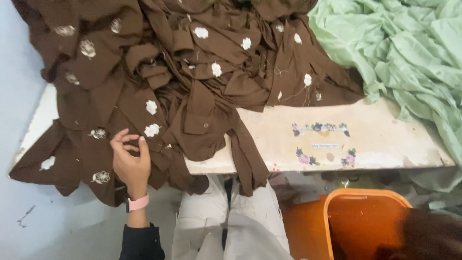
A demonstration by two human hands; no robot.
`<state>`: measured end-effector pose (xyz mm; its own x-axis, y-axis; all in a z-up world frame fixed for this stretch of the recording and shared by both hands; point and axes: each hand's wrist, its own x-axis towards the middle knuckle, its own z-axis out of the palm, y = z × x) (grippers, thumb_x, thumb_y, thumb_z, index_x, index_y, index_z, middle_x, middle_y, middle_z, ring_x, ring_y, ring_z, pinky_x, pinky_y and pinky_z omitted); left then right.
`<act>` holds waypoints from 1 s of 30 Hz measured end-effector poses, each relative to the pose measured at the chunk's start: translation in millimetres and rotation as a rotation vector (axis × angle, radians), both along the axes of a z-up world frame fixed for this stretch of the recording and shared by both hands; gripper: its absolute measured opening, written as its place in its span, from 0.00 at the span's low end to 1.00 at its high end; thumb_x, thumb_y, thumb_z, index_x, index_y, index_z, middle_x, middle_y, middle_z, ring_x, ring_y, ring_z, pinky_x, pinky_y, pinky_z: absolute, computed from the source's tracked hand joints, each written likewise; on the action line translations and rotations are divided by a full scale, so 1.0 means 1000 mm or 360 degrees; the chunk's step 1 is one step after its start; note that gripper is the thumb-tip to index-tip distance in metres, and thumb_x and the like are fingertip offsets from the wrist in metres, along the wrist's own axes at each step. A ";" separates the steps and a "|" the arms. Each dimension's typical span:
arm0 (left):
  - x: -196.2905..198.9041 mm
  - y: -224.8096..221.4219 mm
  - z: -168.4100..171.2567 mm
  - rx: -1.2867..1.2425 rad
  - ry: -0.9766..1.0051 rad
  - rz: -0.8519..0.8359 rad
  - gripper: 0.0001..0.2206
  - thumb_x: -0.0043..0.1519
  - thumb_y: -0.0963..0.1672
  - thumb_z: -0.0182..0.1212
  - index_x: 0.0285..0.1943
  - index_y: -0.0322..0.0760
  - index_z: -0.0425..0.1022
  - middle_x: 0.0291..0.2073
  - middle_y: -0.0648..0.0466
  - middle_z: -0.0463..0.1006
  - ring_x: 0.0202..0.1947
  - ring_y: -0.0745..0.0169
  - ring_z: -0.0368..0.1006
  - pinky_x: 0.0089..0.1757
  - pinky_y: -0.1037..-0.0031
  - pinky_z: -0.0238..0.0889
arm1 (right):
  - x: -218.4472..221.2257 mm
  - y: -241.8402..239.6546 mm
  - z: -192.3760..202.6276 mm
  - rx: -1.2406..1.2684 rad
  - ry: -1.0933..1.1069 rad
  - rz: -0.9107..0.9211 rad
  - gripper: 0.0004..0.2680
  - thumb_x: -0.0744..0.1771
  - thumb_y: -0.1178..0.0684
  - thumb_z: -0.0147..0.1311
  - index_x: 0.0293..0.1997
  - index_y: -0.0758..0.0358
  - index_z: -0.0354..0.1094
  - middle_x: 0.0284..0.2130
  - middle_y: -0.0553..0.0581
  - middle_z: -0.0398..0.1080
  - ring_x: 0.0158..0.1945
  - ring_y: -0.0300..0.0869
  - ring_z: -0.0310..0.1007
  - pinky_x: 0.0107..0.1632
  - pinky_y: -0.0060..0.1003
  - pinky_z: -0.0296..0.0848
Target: Trimming loose threads from brown garments using a hand-held thread trimmer at a quality control station.
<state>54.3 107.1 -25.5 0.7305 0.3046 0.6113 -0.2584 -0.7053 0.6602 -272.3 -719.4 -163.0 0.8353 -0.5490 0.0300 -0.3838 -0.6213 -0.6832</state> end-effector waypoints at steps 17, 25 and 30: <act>0.005 -0.001 -0.008 -0.0109 0.0069 0.0130 0.10 0.53 0.38 0.54 0.43 0.31 0.64 0.30 0.50 0.73 0.22 0.59 0.68 0.26 0.72 0.60 | 0.413 0.456 0.124 0.0087 -0.0184 0.0294 0.21 0.53 0.38 0.60 0.44 0.55 0.63 0.34 0.53 0.69 0.42 0.50 0.67 0.47 0.47 0.61; 0.003 0.002 -0.012 -0.0165 -0.0011 0.0146 0.09 0.52 0.37 0.55 0.40 0.33 0.64 0.29 0.50 0.73 0.22 0.58 0.68 0.25 0.73 0.59 | 0.423 0.445 0.096 0.0211 -0.1060 0.0035 0.11 0.64 0.52 0.49 0.47 0.66 0.59 0.44 0.66 0.61 0.53 0.55 0.56 0.55 0.47 0.53; -0.005 -0.001 -0.004 -0.0221 0.0024 0.0176 0.07 0.53 0.39 0.53 0.39 0.34 0.65 0.30 0.51 0.73 0.23 0.57 0.69 0.26 0.70 0.60 | 0.427 0.417 0.074 0.0719 -0.1338 -0.0486 0.15 0.66 0.52 0.45 0.53 0.73 0.50 0.47 0.71 0.56 0.55 0.55 0.53 0.57 0.45 0.50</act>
